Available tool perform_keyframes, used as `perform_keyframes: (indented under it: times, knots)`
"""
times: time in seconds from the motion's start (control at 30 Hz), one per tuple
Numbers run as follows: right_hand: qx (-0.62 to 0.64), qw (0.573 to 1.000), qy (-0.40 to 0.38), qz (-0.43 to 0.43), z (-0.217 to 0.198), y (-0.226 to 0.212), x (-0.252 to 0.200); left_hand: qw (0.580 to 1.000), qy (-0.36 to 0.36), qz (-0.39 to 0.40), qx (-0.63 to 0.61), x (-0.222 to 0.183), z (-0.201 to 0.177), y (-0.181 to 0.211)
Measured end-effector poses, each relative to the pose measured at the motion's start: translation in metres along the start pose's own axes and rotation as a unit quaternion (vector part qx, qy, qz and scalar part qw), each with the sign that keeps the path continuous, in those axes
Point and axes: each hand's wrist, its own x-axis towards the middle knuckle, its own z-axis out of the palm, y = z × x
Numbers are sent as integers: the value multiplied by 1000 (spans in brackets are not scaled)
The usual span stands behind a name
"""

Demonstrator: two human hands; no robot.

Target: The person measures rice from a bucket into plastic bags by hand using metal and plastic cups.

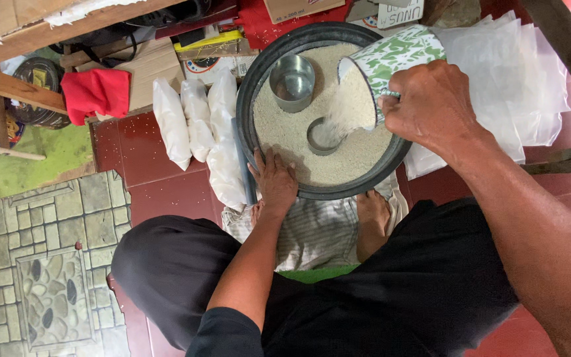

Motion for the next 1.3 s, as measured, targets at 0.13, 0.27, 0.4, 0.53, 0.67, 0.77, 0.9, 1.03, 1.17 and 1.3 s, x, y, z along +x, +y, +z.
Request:
perform_keyframes:
  times: [0.13, 0.27, 0.4, 0.53, 0.67, 0.77, 0.9, 1.03, 1.17, 1.3]
  knots:
    - [31, 999, 9, -19, 15, 17, -3, 1000, -24, -6, -16, -2, -1, -1]
    - [28, 1000, -6, -8, 21, 25, -3, 1000, -20, 3, -23, 0, -6, 1]
    - [-12, 1000, 19, -5, 20, 22, -2, 1000, -19, -1, -16, 0, -4, 1]
    - [24, 999, 29, -35, 15, 18, -7, 999, -33, -1, -34, -2, -4, 1]
    - [11, 997, 34, -63, 4, 7, -8, 999, -26, 4, -34, -2, -5, 1]
    - [-6, 996, 52, -75, -7, -5, -6, 999, -23, -1, -32, 0, -5, 3]
    - [19, 995, 42, -84, -6, -9, -4, 999, -35, -1, -34, -1, -9, 3]
    - [12, 996, 29, -80, 3, -6, 2, 1000, -4, 8, -25, 0, -9, 4]
    - [-39, 994, 46, -94, 17, 2, 7, 999, -18, 0, -26, 0, -12, 5]
    - [-126, 983, 78, -105, 24, 9, 9, 999, -16, 5, -33, -1, -7, 3]
